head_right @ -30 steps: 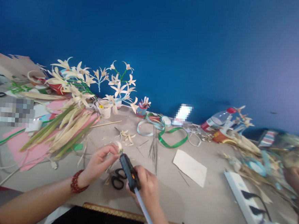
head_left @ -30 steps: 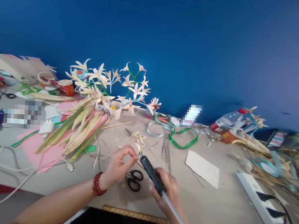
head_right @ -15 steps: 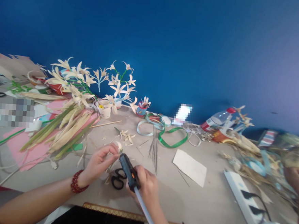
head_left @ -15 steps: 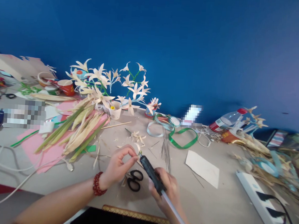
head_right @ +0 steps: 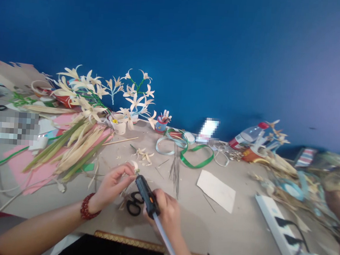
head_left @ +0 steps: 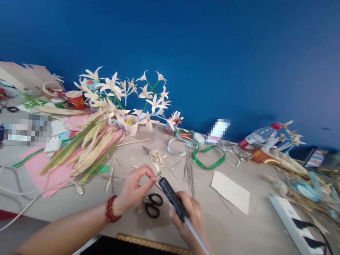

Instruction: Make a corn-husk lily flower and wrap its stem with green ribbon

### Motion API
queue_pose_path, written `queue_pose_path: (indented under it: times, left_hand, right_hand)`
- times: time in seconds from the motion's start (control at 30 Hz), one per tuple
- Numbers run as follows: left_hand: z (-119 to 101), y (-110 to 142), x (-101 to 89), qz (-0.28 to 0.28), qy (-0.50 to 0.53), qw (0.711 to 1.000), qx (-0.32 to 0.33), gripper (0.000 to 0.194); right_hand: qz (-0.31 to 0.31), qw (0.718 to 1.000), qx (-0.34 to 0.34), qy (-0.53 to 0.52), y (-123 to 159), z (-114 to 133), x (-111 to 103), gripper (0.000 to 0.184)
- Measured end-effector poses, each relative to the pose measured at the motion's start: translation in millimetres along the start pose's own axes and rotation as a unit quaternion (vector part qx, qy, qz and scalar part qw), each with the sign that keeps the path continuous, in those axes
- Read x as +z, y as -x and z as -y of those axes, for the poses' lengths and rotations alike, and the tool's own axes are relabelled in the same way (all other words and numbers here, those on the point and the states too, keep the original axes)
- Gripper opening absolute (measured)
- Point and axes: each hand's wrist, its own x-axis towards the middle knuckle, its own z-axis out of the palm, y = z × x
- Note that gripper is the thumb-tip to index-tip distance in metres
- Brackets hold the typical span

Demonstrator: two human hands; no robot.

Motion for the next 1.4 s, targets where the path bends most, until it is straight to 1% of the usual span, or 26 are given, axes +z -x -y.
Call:
queue_pose_path:
  times: [0.63, 0.77, 0.9, 0.93, 1.0, 1.07, 1.13, 1.2, 1.23, 1.3, 1.33, 1.4]
  left_hand:
    - [-0.8, 0.5, 0.4, 0.001, 0.012, 1.000, -0.007, 0.015]
    - [0.4, 0.2, 0.1, 0.009, 0.042, 0.999, -0.020, 0.014]
    - [-0.7, 0.5, 0.9, 0.022, 0.107, 0.993, -0.035, 0.013]
    - [-1.1, 0.6, 1.2, 0.023, 0.128, 0.991, -0.041, 0.013]
    - [-1.6, 0.4, 1.0, 0.023, 0.175, 0.983, -0.061, 0.012]
    - [-1.9, -1.3, -0.6, 0.009, 0.226, 0.970, -0.091, 0.014]
    - [-2.3, -4.8, -3.7, -0.018, 0.273, 0.955, -0.114, 0.016]
    - [-3.0, -9.0, -7.3, -0.045, 0.301, 0.945, -0.119, 0.015]
    - [-3.4, -11.0, -8.8, -0.056, 0.307, 0.943, -0.119, 0.015]
    - [-3.9, -13.3, -10.3, -0.068, 0.309, 0.941, -0.120, 0.014]
    - [-3.9, -13.6, -10.2, -0.070, 0.307, 0.941, -0.123, 0.013]
    - [-3.3, -12.9, -9.1, -0.070, 0.301, 0.943, -0.124, 0.013]
  right_hand:
    - [-0.006, 1.000, -0.006, -0.007, 3.8, -3.0, 2.9, 0.003]
    - [-0.007, 1.000, 0.004, -0.007, 6.9, -4.3, 4.2, 0.002]
    - [-0.003, 1.000, 0.021, -0.010, 10.1, -12.0, 5.7, 0.006]
    - [-0.006, 1.000, 0.030, -0.007, 10.9, -16.1, 5.2, 0.008]
    - [-0.024, 0.997, 0.070, 0.029, 12.8, -27.7, 1.0, 0.015]
    - [-0.044, 0.983, 0.139, 0.108, 15.5, -43.4, -9.1, 0.022]
    - [-0.045, 0.954, 0.215, 0.204, 20.1, -62.3, -24.8, 0.027]
    - [-0.016, 0.917, 0.278, 0.284, 28.0, -83.6, -42.4, 0.029]
    - [0.003, 0.907, 0.286, 0.309, 33.4, -94.9, -50.3, 0.028]
    - [0.033, 0.907, 0.252, 0.336, 46.5, -117.8, -61.9, 0.024]
    - [0.050, 0.906, 0.234, 0.348, 53.5, -129.0, -65.2, 0.023]
    - [0.073, 0.897, 0.219, 0.377, 66.3, -148.9, -68.4, 0.022]
